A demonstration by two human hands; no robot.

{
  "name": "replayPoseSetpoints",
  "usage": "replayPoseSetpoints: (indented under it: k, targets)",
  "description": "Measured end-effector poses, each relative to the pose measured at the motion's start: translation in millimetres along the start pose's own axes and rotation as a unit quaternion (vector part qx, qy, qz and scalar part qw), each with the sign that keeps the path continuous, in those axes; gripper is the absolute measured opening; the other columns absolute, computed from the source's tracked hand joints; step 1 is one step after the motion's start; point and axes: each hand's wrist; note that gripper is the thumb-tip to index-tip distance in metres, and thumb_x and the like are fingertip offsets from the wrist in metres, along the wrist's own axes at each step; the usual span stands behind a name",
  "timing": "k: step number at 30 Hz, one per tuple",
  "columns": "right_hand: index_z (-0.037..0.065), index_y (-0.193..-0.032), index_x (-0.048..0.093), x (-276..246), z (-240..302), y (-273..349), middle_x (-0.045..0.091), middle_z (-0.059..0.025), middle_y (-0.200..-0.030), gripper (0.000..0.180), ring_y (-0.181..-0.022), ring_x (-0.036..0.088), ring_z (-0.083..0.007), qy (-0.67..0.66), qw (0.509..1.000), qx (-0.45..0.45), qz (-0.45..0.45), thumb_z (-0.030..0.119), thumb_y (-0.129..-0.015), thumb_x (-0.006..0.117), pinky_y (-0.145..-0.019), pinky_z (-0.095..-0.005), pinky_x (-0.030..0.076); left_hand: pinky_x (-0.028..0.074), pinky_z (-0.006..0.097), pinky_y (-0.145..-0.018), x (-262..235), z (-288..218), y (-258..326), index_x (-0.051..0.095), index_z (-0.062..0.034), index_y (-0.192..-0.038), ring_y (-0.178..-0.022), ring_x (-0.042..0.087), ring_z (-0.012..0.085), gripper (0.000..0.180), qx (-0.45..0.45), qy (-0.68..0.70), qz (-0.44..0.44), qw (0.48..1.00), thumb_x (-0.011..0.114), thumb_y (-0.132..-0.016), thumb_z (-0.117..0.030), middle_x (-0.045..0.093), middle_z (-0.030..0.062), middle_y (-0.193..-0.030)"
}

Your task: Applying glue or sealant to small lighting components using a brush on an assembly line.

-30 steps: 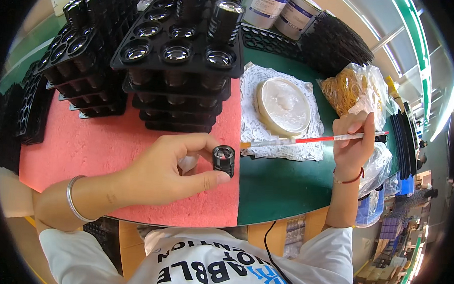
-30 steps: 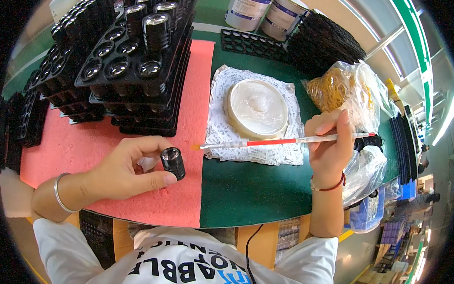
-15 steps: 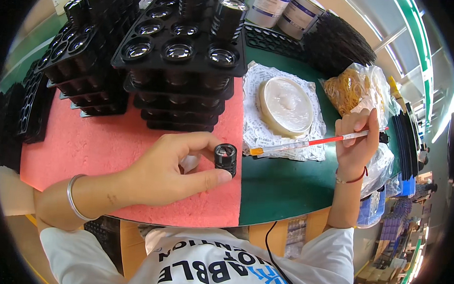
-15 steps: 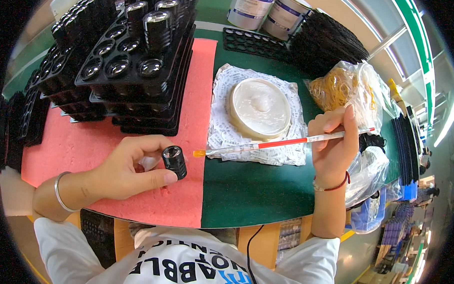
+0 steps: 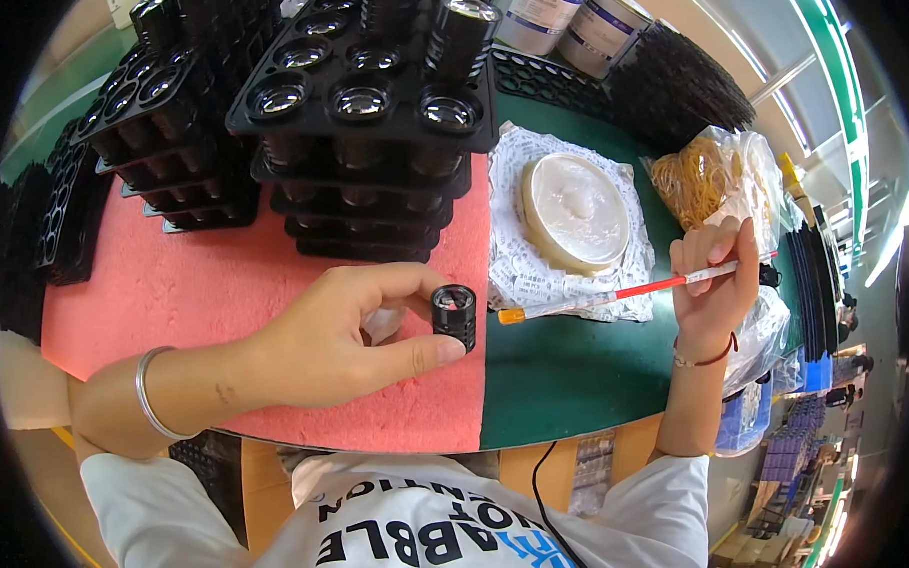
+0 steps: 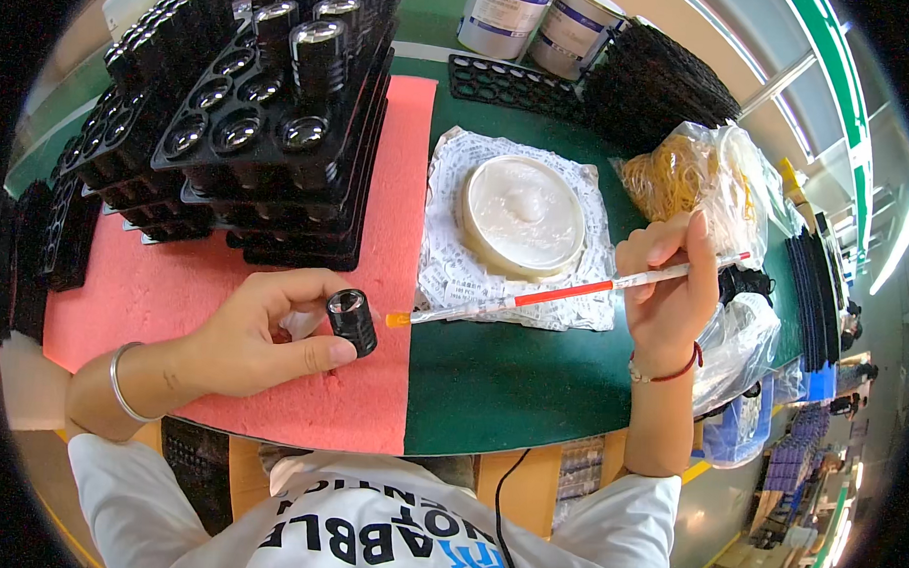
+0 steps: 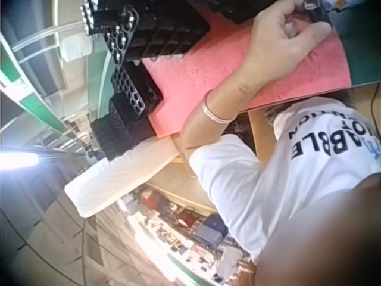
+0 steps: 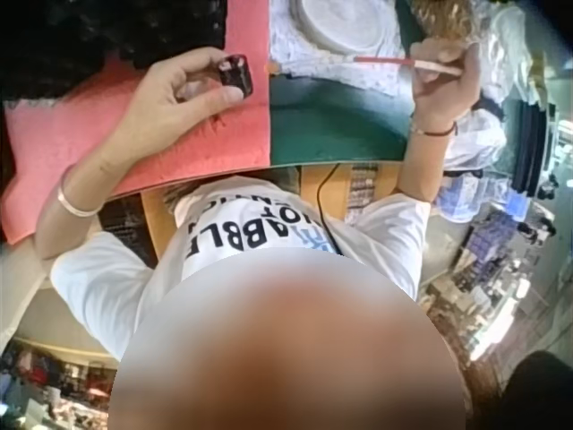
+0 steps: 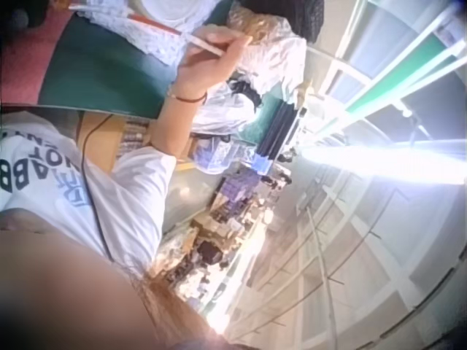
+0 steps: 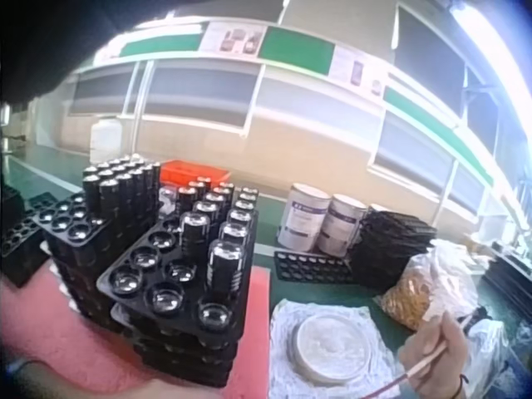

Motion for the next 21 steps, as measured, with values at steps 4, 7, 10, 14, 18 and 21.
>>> replayPoseSetpoints:
  k: [4,7,10,14,18,21]
  targets:
    - [0.006,-0.063,0.045,-1.7,-1.3,0.0,0.040,-0.0030,-0.047,0.040,-0.039,0.034,-0.0102,0.006,1.000,0.000,0.008,0.027,-0.095,0.030,-0.043,-0.0253,0.026,0.025,0.018,-0.044,1.1,3.6,-0.2,0.057,-0.0036,-0.099,-0.052,0.030,-0.0011,0.022,0.003,0.021,-0.001,1.000,0.063,-0.080,-0.013,0.060,-0.0024,-0.087]
    - [0.006,-0.063,0.046,-3.3,-2.4,1.0,0.040,-0.0041,-0.047,0.041,-0.040,0.034,-0.0109,0.029,0.999,-0.001,0.017,0.028,-0.094,0.031,-0.043,-0.0249,0.026,0.026,0.017,-0.047,2.0,-1.1,0.2,0.057,-0.0039,-0.097,-0.055,0.031,-0.0013,0.020,-0.005,0.028,0.000,1.000,0.063,-0.080,-0.011,0.054,-0.0049,-0.082]
    - [0.003,-0.064,0.050,-8.5,-5.4,3.1,0.044,-0.0065,-0.050,0.044,-0.042,0.040,-0.0124,0.065,0.997,0.001,0.045,0.030,-0.094,0.031,-0.043,-0.0241,0.031,0.027,0.016,-0.047,0.5,-0.4,0.2,0.056,-0.0039,-0.097,-0.056,0.032,-0.0014,0.020,-0.009,0.017,0.004,1.000,0.063,-0.080,-0.011,0.054,-0.0049,-0.083]
    - [-0.004,-0.067,0.056,-6.9,-5.5,7.7,0.051,-0.0101,-0.054,0.052,-0.046,0.051,-0.0152,0.259,0.960,-0.047,0.098,0.034,-0.094,0.030,-0.043,-0.0231,0.039,0.027,0.017,-0.046,0.6,-4.6,2.2,0.056,-0.0033,-0.100,-0.055,0.032,-0.0013,0.023,-0.005,-0.013,0.015,1.000,0.063,-0.080,-0.012,0.058,-0.0022,-0.089]
    - [0.000,-0.064,0.052,-4.8,-10.5,4.6,0.049,-0.0088,-0.051,0.054,-0.040,0.044,-0.0141,0.142,0.987,0.025,0.075,0.037,-0.094,0.026,-0.041,-0.0232,0.036,0.028,0.017,-0.046,0.7,-7.5,2.2,0.056,-0.0029,-0.100,-0.055,0.034,-0.0012,0.022,-0.020,-0.005,0.018,1.000,0.063,-0.081,-0.012,0.059,-0.0018,-0.089]
    - [0.004,-0.061,0.047,-3.9,-9.9,0.1,0.045,-0.0070,-0.047,0.053,-0.037,0.038,-0.0130,0.080,0.995,0.054,0.035,0.038,-0.094,0.025,-0.039,-0.0243,0.030,0.031,0.017,-0.047,2.2,-7.1,2.2,0.056,-0.0024,-0.100,-0.056,0.038,-0.0012,0.022,-0.021,0.004,0.009,1.000,0.063,-0.081,-0.012,0.059,-0.0010,-0.090]
Point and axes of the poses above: each hand's wrist, its own y-axis away from the middle knuckle, its own x-axis out of the palm, z = x × y
